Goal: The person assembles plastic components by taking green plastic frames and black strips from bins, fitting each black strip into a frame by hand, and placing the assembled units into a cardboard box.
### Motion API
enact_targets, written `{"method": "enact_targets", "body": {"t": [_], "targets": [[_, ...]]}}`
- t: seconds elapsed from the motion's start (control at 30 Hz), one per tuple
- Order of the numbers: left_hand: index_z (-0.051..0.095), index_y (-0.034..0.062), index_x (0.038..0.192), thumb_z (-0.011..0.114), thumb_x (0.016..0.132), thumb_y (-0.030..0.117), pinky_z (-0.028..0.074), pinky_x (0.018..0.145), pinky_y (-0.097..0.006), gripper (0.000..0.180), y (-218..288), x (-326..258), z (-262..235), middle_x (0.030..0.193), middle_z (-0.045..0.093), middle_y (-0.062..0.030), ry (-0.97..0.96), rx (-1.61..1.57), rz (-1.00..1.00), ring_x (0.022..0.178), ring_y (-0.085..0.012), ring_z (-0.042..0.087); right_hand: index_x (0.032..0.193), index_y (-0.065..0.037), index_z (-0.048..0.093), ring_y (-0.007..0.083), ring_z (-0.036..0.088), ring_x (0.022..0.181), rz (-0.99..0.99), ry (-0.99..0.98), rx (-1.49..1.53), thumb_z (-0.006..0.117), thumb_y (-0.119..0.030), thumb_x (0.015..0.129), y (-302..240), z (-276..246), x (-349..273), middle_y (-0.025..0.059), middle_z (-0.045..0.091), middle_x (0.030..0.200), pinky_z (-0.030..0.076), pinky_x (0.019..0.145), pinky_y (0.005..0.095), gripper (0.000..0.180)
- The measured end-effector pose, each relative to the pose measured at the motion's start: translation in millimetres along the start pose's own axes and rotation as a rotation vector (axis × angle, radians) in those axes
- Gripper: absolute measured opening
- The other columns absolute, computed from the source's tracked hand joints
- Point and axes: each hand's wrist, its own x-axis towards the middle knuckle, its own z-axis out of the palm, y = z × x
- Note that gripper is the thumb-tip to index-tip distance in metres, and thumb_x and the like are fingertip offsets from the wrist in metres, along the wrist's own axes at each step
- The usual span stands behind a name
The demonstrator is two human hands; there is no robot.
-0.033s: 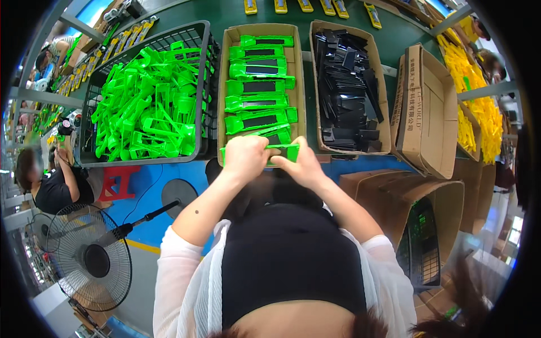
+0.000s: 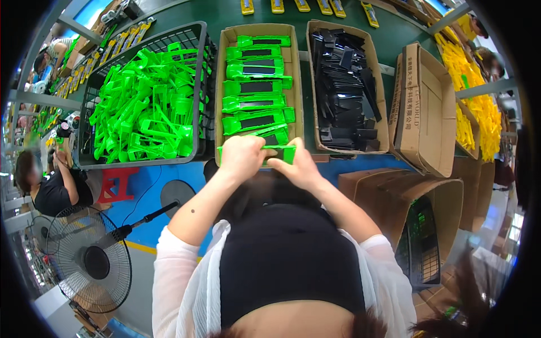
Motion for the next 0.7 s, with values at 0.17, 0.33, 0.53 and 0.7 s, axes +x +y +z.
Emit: {"method": "enact_targets", "body": {"t": [0.17, 0.33, 0.53, 0.7], "targets": [[0.060, 0.0091, 0.065, 0.070, 0.065, 0.041, 0.042, 0.063, -0.036, 0.034, -30, 28, 8, 0.062, 0.059, -0.0067, 0.104, 0.031, 0.055, 0.059, -0.0271, 0.056, 0.114, 0.004, 0.036, 0.0358, 0.059, 0.091, 0.072, -0.151, -0.021, 0.065, -0.042, 0.076, -18, -26, 20, 0.0255, 0.060, 0.092, 0.045, 0.079, 0.0386, 0.066], [0.023, 0.0064, 0.137, 0.051, 0.079, 0.055, 0.015, 0.105, -0.051, 0.080, -56, 29, 29, 0.140, 0.025, -0.0184, -0.079, 0.311, -0.101, 0.131, -0.0326, 0.021, 0.089, -0.002, 0.057, 0.0338, 0.060, 0.083, 0.130, 0.419, -0.572, 0.058, -0.035, 0.079, 15, -114, 45, 0.0185, 0.062, 0.085, 0.048, 0.074, 0.0423, 0.034], [0.016, 0.0087, 0.140, 0.051, 0.078, 0.057, 0.005, 0.108, -0.049, 0.087, -38, 12, 35, 0.145, 0.019, -0.0113, -0.236, 0.280, 0.045, 0.135, -0.0265, 0.013, 0.085, 0.001, 0.059, 0.0368, 0.061, 0.086, 0.286, 0.537, -0.916, 0.057, -0.014, 0.077, 103, -171, 71, 0.0237, 0.062, 0.088, 0.049, 0.077, 0.0434, 0.017], [0.018, 0.0106, 0.140, 0.042, 0.082, 0.058, 0.008, 0.109, -0.046, 0.079, -53, 6, 42, 0.146, 0.020, -0.0058, -0.243, 0.274, 0.123, 0.135, -0.0214, 0.017, 0.095, -0.001, 0.046, 0.0352, 0.059, 0.085, 0.101, 0.746, -1.073, 0.061, -0.019, 0.077, 110, -171, 84, 0.0198, 0.055, 0.093, 0.049, 0.071, 0.0420, 0.030]]}}
